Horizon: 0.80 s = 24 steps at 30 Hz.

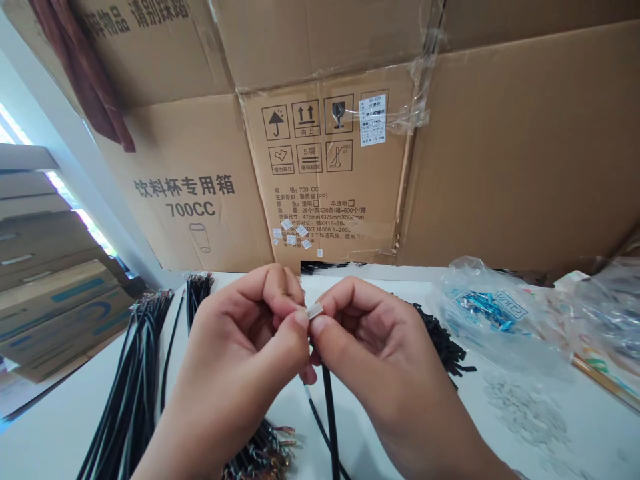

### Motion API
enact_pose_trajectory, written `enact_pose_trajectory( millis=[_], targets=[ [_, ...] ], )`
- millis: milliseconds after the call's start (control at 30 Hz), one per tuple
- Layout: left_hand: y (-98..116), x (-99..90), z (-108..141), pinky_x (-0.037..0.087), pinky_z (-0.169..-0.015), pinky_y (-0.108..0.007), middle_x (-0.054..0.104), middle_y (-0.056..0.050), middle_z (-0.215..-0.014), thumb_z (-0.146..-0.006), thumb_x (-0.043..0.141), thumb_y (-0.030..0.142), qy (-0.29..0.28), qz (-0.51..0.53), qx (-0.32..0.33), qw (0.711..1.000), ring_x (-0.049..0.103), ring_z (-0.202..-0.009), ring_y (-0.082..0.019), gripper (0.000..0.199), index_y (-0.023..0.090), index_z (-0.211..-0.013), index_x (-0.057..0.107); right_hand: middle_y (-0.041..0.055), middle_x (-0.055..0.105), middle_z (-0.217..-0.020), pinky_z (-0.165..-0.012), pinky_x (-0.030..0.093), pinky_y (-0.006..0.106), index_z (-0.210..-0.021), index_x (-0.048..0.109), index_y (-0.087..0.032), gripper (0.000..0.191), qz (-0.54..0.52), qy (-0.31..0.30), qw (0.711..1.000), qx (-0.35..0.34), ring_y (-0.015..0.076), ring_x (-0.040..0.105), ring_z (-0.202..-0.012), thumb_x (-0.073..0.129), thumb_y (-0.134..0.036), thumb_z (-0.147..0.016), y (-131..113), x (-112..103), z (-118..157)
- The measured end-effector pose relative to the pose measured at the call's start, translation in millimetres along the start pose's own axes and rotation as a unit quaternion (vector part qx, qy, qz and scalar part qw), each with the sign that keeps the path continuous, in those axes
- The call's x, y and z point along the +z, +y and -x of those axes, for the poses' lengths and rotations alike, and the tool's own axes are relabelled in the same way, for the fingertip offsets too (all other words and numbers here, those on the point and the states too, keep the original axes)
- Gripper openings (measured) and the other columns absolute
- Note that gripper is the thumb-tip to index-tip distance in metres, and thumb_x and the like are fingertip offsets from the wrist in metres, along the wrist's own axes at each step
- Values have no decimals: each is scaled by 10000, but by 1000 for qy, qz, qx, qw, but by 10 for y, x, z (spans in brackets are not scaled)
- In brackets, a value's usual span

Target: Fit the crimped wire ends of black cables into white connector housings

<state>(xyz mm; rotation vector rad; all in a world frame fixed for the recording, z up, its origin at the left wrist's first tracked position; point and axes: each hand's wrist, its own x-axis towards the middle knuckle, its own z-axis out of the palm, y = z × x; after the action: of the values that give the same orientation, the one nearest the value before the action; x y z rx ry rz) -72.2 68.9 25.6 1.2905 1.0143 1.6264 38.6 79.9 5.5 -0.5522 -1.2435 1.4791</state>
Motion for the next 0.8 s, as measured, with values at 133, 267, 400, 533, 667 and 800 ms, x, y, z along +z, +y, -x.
enact_pose_trajectory(
  millis=[133, 267, 400, 533, 667, 800],
  targets=[
    [0, -3, 7, 451, -371, -79, 481, 75, -590, -593, 657, 79, 17, 4, 1, 1000, 471, -428, -28, 215, 186, -526, 483, -23, 543, -600, -544, 449, 205, -689, 519, -168, 118, -3, -3, 1000, -8, 95, 519, -564, 631, -200, -707, 2, 8, 5],
    [-12, -62, -7, 477, -400, -98, 506, 74, -600, -626, 652, 63, -38, -23, 14, 999, 507, -430, -37, 227, 189, -540, 485, -18, 545, -615, -560, 449, 204, -696, 521, -159, 125, -2, 5, 1000, -1, 90, 516, -575, 630, -218, -714, -4, 24, 6],
    [-11, -77, 3, 477, -425, -86, 504, 76, -612, -656, 676, 61, -36, -4, 10, 999, 511, -458, -32, 224, 185, -564, 514, -22, 530, -617, -560, 454, 209, -695, 521, -165, 133, 6, 18, 1000, -17, 93, 504, -575, 643, -219, -709, -2, 19, 4],
    [27, -88, 4, 494, -504, -77, 546, 61, -635, -729, 700, 89, -68, 5, 4, 998, 554, -526, -37, 203, 186, -600, 576, -19, 540, -628, -573, 464, 213, -692, 532, -170, 120, 29, 20, 998, -60, 101, 517, -590, 647, -197, -715, -6, -8, -2],
    [62, -194, -12, 531, -583, -100, 625, 35, -678, -802, 709, 148, -111, -21, 7, 994, 608, -588, -59, 136, 206, -685, 668, -14, 542, -643, -580, 447, 196, -690, 542, -158, 130, 17, -3, 999, -41, 89, 498, -601, 661, -197, -724, -25, -33, -2],
    [79, -348, -22, 559, -607, -104, 686, 19, -764, -807, 754, 203, -142, -95, 68, 983, 664, -671, -92, 172, 290, -955, 759, -18, 547, -667, -569, 416, 154, -697, 546, -151, 202, -57, -57, 995, 51, 65, 470, -611, 742, -195, -715, -56, -51, 15]
  ],
)
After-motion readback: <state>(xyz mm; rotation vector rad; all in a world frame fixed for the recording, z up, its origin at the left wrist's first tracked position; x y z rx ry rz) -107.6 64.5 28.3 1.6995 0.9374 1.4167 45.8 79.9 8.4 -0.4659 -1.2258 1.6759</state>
